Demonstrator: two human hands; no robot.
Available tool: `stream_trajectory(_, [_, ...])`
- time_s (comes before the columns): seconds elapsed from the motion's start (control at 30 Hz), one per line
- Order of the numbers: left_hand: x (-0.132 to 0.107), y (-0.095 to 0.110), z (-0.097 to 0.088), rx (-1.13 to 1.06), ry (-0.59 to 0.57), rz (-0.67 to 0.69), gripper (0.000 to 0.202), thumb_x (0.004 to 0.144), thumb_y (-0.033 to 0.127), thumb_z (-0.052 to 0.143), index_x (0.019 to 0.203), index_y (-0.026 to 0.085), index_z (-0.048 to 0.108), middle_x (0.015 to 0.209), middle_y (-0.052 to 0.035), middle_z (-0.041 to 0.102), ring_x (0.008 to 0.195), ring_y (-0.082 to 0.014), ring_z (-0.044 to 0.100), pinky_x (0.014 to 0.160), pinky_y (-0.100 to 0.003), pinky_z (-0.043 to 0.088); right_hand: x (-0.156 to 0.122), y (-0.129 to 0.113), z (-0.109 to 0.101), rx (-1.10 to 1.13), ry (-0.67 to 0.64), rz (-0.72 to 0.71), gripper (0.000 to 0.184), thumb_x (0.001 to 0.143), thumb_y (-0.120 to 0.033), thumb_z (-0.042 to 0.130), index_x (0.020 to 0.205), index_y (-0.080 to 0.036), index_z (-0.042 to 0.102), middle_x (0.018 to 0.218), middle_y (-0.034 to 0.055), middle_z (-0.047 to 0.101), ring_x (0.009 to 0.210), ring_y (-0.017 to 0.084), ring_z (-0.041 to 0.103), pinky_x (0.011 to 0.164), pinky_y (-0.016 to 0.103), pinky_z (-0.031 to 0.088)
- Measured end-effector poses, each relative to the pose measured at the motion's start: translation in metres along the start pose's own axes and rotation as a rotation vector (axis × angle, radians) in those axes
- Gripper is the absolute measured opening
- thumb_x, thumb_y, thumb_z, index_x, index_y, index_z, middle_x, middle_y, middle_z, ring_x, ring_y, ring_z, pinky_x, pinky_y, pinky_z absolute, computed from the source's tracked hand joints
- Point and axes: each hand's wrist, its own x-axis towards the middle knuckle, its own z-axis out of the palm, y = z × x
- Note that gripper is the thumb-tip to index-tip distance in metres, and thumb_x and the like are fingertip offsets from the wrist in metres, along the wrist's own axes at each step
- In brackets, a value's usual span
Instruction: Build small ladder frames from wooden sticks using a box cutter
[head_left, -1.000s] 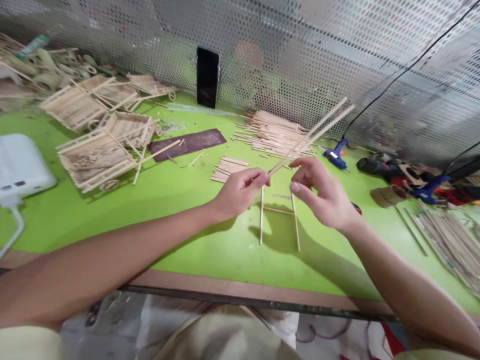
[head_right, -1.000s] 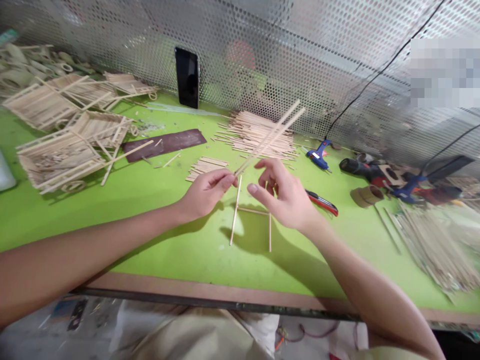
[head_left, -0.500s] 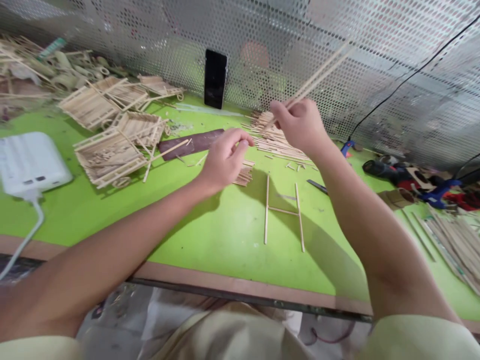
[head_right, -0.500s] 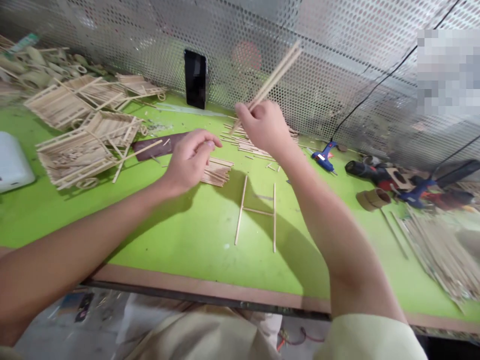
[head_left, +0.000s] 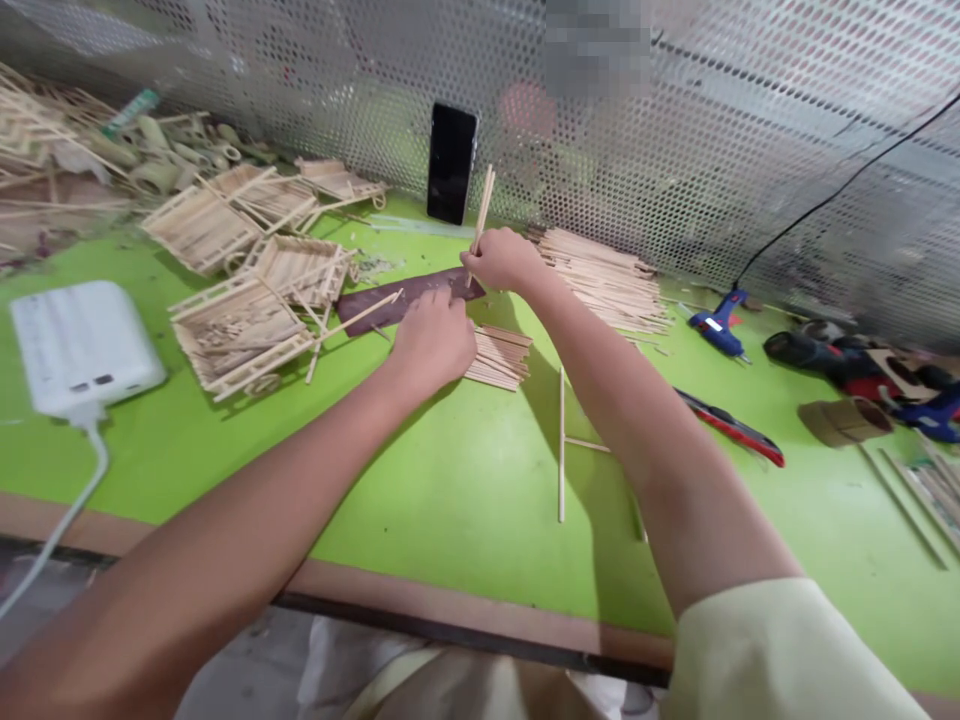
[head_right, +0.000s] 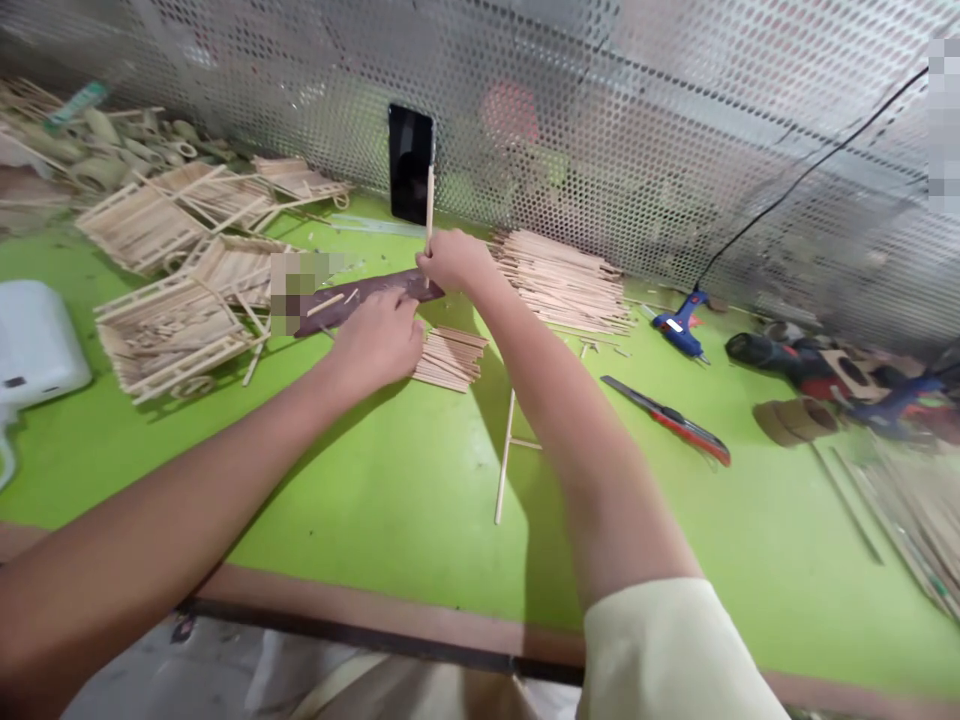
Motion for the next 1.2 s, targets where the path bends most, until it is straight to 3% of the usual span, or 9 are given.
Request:
stream_trajectory(0.2, [0.003,-0.008,0.007,-0.002,-0.076,-0.039,0.065,0.113,0.04,0.026,0.163,0.006,0.051,0.169,-0.0258,0.047,0.156,-0.0446,0.044,0.129,-0.064,0.035,0.005,0.008,0.007,0.014,-0.091,-0.066,0.04,0.105,-0.035,0.05,0.088,-0.014,0.079,0.089,0.0167,0.075,0.087,0.028,0.067,0.081,0.036,0.048])
stream_trajectory(0.4, [0.006,-0.01,0.009,0.005,-0.045,-0.042,0.067,0.112,0.045,0.032,0.164,0.006,0.048,0.162,-0.0259,0.054,0.147,-0.0459,0.051,0.123,-0.066,0.04,0.006,0.012,0.009,0.008,-0.121,-0.14,0.035,0.102,-0.028,0.049,0.086,-0.017,0.078,0.09,0.0131,0.077,0.08,0.024,0.063,0.075,0.033,0.044])
stream_trajectory(0.67, [0.009,-0.013,0.006,0.013,-0.074,-0.042,0.063,0.112,0.04,0.033,0.161,0.007,0.054,0.161,-0.0253,0.053,0.145,-0.0464,0.05,0.121,-0.062,0.043,0.003,0.006,0.01,-0.05,-0.15,-0.24,0.033,0.102,-0.029,0.051,0.087,-0.019,0.078,0.093,0.0123,0.077,0.081,0.024,0.062,0.074,0.033,0.04])
stream_trajectory(0.9, [0.011,-0.014,0.007,-0.006,-0.056,-0.033,0.062,0.111,0.041,0.034,0.159,0.008,0.057,0.159,-0.0254,0.055,0.145,-0.0476,0.05,0.12,-0.063,0.043,0.004,0.004,0.01,-0.065,-0.144,-0.189,0.034,0.102,-0.03,0.049,0.093,-0.018,0.08,0.097,0.0134,0.078,0.083,0.025,0.063,0.074,0.034,0.041])
stream_trajectory(1.2, [0.008,-0.009,0.001,0.051,-0.099,-0.044,0.063,0.11,0.033,0.032,0.163,0.006,0.05,0.16,-0.0247,0.054,0.142,-0.0439,0.052,0.118,-0.058,0.046,0.004,0.008,0.013,-0.043,-0.104,-0.165,0.032,0.104,-0.026,0.05,0.093,-0.017,0.079,0.101,0.0126,0.08,0.086,0.024,0.064,0.075,0.03,0.041])
